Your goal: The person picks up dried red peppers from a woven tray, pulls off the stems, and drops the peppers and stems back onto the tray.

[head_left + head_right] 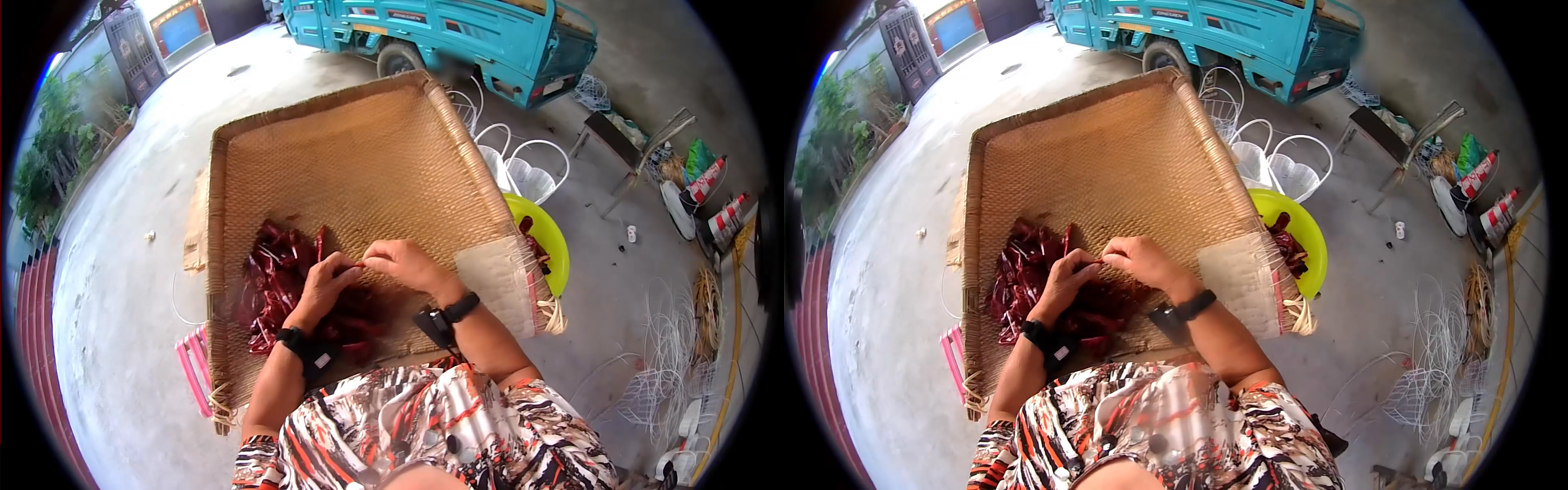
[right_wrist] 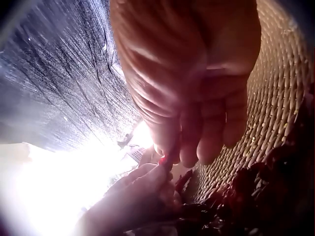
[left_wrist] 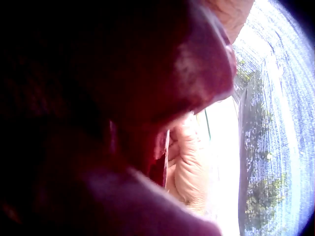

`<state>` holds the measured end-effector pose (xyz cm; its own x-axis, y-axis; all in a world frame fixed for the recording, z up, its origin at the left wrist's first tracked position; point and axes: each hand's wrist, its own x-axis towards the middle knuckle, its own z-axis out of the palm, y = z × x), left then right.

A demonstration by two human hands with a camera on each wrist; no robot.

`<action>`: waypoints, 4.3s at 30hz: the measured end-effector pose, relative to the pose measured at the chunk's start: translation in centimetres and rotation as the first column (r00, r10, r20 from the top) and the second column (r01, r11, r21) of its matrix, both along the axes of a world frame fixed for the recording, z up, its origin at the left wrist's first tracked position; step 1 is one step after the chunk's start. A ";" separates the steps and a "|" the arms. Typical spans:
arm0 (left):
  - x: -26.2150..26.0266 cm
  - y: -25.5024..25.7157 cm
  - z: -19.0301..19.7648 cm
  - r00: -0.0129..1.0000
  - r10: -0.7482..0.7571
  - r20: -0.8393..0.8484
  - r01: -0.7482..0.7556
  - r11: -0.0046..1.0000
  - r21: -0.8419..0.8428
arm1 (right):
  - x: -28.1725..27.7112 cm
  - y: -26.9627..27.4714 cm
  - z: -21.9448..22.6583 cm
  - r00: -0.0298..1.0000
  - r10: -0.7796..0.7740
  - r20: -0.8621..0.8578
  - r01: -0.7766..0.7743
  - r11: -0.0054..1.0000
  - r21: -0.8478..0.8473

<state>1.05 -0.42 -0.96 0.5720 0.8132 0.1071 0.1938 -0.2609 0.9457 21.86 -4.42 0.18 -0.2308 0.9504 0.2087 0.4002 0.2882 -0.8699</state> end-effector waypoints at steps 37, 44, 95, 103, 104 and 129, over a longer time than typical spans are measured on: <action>0.4 -0.5 0.2 0.982 0.139 0.125 -0.169 0.947 0.275 | 1.7 -0.3 3.0 0.913 -0.167 -0.372 0.094 0.974 -0.206; 0.1 -0.9 2.3 0.864 0.200 0.461 -0.010 0.925 -0.381 | 0.6 0.4 0.4 0.914 -0.069 -0.401 -0.038 0.967 -0.252; -1.9 -0.1 3.1 0.939 -0.069 -0.338 0.196 0.913 0.359 | 2.7 -0.1 2.2 0.650 -0.317 -0.691 0.172 0.947 -0.273; -2.2 0.2 1.6 0.848 -0.181 -0.499 0.426 0.791 0.439 | 11.3 -0.8 1.4 -0.364 0.081 -0.928 0.182 0.983 0.014; -2.1 0.3 1.5 0.855 -0.185 -0.485 0.418 0.799 0.433 | 11.3 -1.2 2.0 -0.381 0.054 -0.923 0.192 0.981 -0.022; -1.7 0.2 1.1 0.982 0.000 0.191 0.039 0.979 -0.199 | -1.0 -0.6 1.4 0.891 0.046 -0.452 -0.185 0.946 -0.268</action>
<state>-0.65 -0.26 0.13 0.5730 0.8180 0.0500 0.0034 -0.0634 0.9980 20.89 -5.00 1.63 -0.2943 0.9553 0.0277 -0.0581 0.0110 -0.9982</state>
